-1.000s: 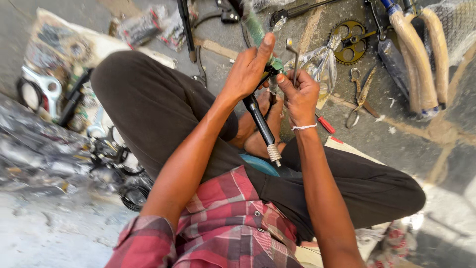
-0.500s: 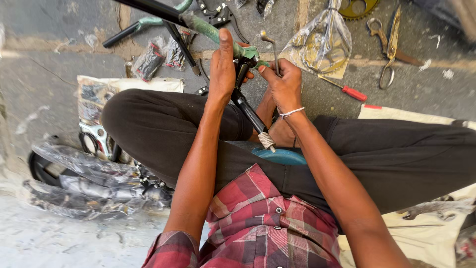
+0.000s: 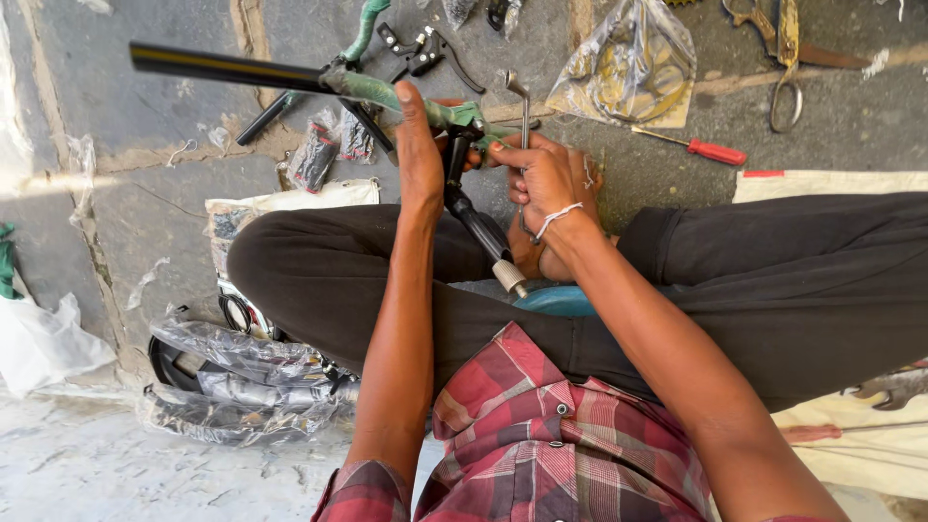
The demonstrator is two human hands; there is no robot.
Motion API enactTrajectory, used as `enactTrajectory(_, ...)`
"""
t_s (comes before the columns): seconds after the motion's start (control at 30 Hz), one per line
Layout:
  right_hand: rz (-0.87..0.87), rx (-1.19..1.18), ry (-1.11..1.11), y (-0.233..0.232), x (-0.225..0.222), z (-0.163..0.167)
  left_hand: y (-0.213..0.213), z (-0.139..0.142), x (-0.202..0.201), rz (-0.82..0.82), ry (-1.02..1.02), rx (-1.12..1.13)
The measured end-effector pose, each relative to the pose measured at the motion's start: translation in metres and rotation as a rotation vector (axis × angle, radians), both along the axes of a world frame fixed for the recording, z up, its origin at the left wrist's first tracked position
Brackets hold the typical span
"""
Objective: The person sits on the ground and assembles a bicycle handlebar. They wrap green tape around the handlebar, attach brake levers using a screwdriver, and install handlebar grips. The person uses a knife to trim the tape and a screwdriver to tighten the levers.
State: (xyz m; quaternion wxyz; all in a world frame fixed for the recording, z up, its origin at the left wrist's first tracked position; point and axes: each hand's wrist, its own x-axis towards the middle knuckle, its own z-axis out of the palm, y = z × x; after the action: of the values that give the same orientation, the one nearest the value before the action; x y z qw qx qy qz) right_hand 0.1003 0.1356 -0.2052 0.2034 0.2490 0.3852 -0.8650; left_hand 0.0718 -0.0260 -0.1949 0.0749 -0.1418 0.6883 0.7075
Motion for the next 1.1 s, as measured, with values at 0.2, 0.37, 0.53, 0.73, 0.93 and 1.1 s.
enactTrajectory(0.2, 0.018, 0.201, 0.164, -0.006, 0.006, -0.006, 0.002, -0.002, 0.004, -0.004, 0.013, -0.039)
enactTrajectory(0.37, 0.096, 0.315, 0.447, -0.006, 0.036, -0.011, 0.001, 0.001, -0.003, 0.041, 0.000, -0.124)
enactTrajectory(0.53, 0.110, 1.075, 0.541, 0.030, 0.047, -0.008, 0.001, 0.001, -0.004, 0.022, 0.002, -0.157)
enactTrajectory(0.73, 0.691, 1.552, 1.124, 0.106, 0.004, 0.048, 0.012, 0.003, 0.004, -0.033, 0.062, -0.110)
enactTrajectory(0.93, 0.893, 2.010, 1.756, 0.108, -0.056, 0.113, 0.030, 0.013, 0.001, -0.120, 0.098, -0.124)
enactTrajectory(1.1, 1.012, 2.146, 2.073, 0.084, -0.085, 0.146, 0.040, 0.018, 0.007, -0.094, 0.046, -0.221)
